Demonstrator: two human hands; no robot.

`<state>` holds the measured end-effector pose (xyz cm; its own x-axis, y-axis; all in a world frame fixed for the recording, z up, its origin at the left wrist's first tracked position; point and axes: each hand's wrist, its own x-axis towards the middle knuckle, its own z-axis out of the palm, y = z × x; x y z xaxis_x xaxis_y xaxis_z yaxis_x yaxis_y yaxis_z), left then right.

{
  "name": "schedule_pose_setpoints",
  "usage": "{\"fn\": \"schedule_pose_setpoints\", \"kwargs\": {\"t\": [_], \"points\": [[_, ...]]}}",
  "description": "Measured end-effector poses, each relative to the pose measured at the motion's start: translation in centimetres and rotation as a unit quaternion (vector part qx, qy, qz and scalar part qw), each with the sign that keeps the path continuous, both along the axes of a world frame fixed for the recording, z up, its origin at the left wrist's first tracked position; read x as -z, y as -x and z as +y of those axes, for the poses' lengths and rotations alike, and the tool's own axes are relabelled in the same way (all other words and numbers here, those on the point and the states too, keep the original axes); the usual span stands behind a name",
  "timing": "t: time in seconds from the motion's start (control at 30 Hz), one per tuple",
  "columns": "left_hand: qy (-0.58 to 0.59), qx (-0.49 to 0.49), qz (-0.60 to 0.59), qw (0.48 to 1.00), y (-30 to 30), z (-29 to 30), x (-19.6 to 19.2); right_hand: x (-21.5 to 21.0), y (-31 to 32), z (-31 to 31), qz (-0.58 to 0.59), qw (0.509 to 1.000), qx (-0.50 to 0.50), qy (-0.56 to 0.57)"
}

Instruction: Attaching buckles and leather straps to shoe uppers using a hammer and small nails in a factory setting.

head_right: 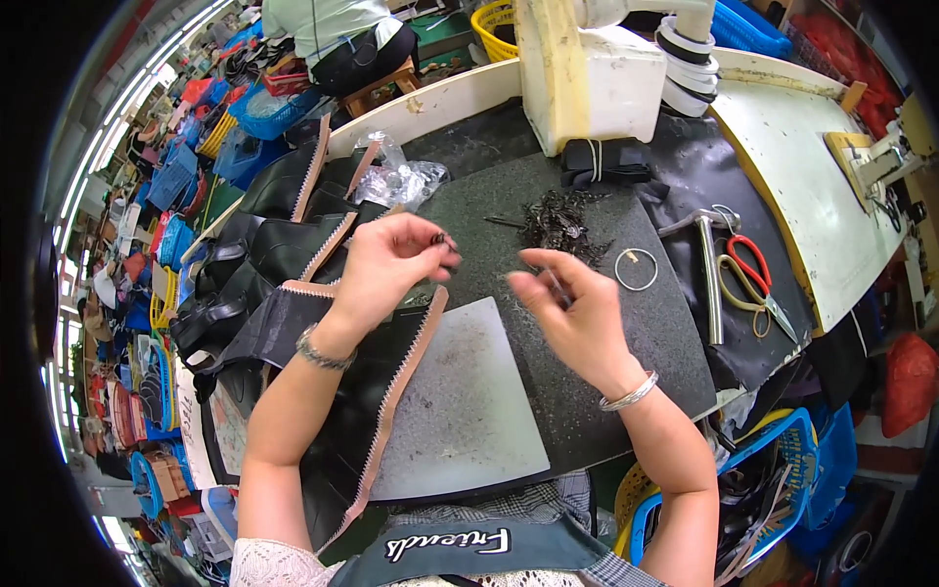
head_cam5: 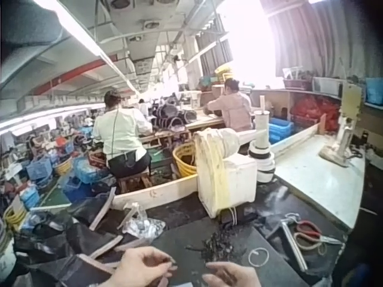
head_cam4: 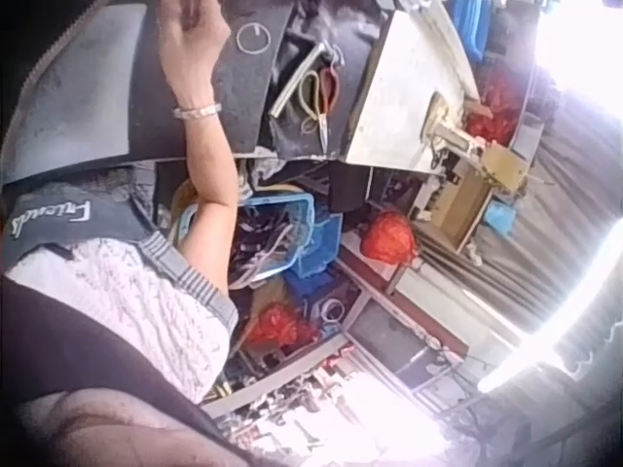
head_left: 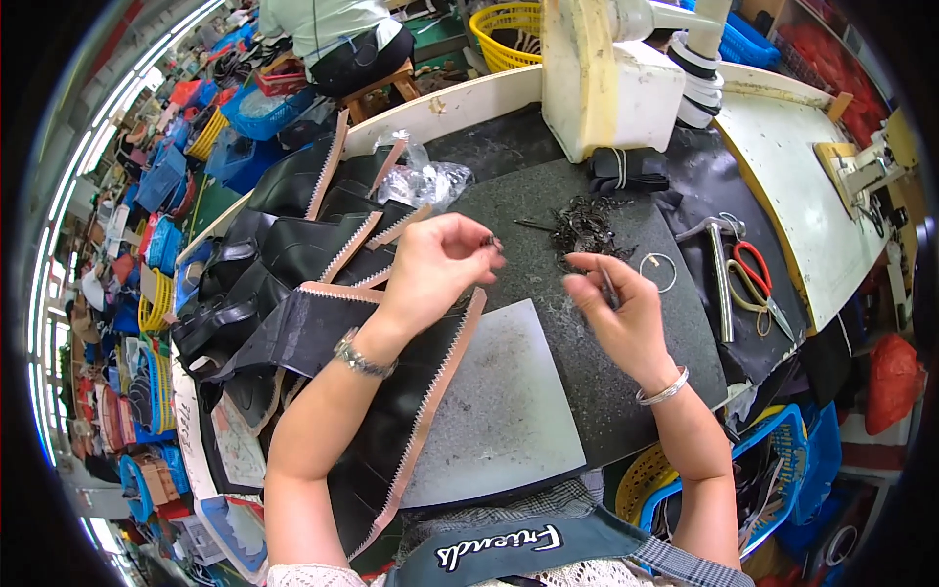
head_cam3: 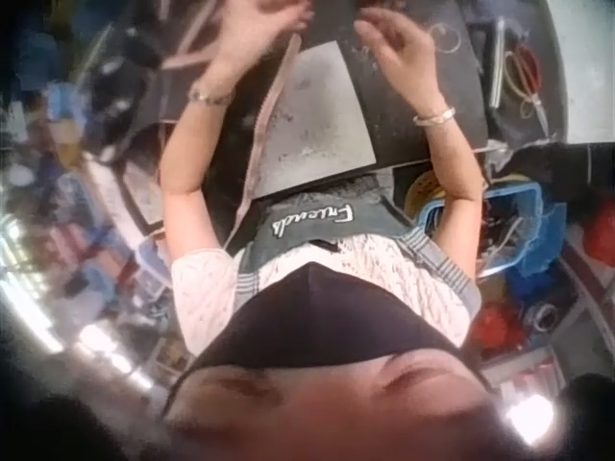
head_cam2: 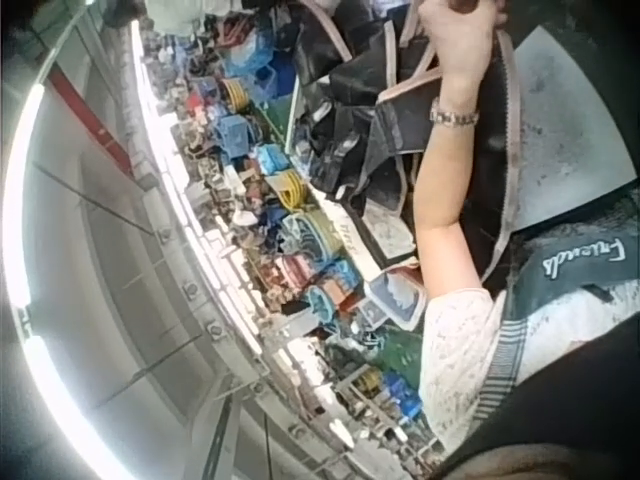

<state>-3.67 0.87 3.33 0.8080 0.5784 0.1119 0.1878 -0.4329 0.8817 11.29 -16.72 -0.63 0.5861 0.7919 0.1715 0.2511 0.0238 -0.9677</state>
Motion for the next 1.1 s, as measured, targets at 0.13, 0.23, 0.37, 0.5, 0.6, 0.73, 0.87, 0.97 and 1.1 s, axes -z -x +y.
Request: {"fn": "schedule_pose_setpoints", "kwargs": {"t": [0.13, 0.23, 0.37, 0.5, 0.6, 0.73, 0.87, 0.97, 1.1], "points": [[0.485, 0.033, -0.137, 0.863, 1.6, -4.5, -1.7, -2.5, 2.5, -0.2, 0.150, 0.984, -0.095, -0.019], [0.357, -0.009, -0.050, 0.933, 2.5, -5.9, -2.4, -2.3, 2.6, -0.7, -0.024, 0.994, -0.099, -0.043], [0.257, -0.010, 0.021, 0.966, 3.4, -6.7, -4.3, -2.3, 2.6, -1.0, -0.156, 0.981, -0.081, -0.086], [0.354, -0.054, -0.089, 0.929, 3.8, -7.0, -3.9, -4.4, 4.3, -2.6, -0.255, 0.967, -0.021, 0.000], [0.352, -0.055, -0.106, 0.928, 3.8, -7.6, -3.4, -4.0, 4.9, -2.5, -0.342, 0.937, 0.026, -0.066], [0.359, -0.051, -0.144, 0.921, 3.7, -8.1, -2.8, -5.0, 4.9, -1.8, -0.432, 0.895, 0.070, -0.084], [0.313, -0.044, -0.144, 0.938, 3.5, -8.5, -2.8, -5.1, 5.0, -2.1, -0.465, 0.879, 0.084, -0.066], [0.272, -0.044, -0.162, 0.948, 3.4, -8.9, -2.4, -5.4, 5.0, -2.2, -0.497, 0.863, 0.080, -0.047], [0.252, -0.042, -0.144, 0.956, 3.6, -8.8, -2.9, -4.7, 4.6, -1.9, -0.417, 0.903, 0.060, -0.079]]}}
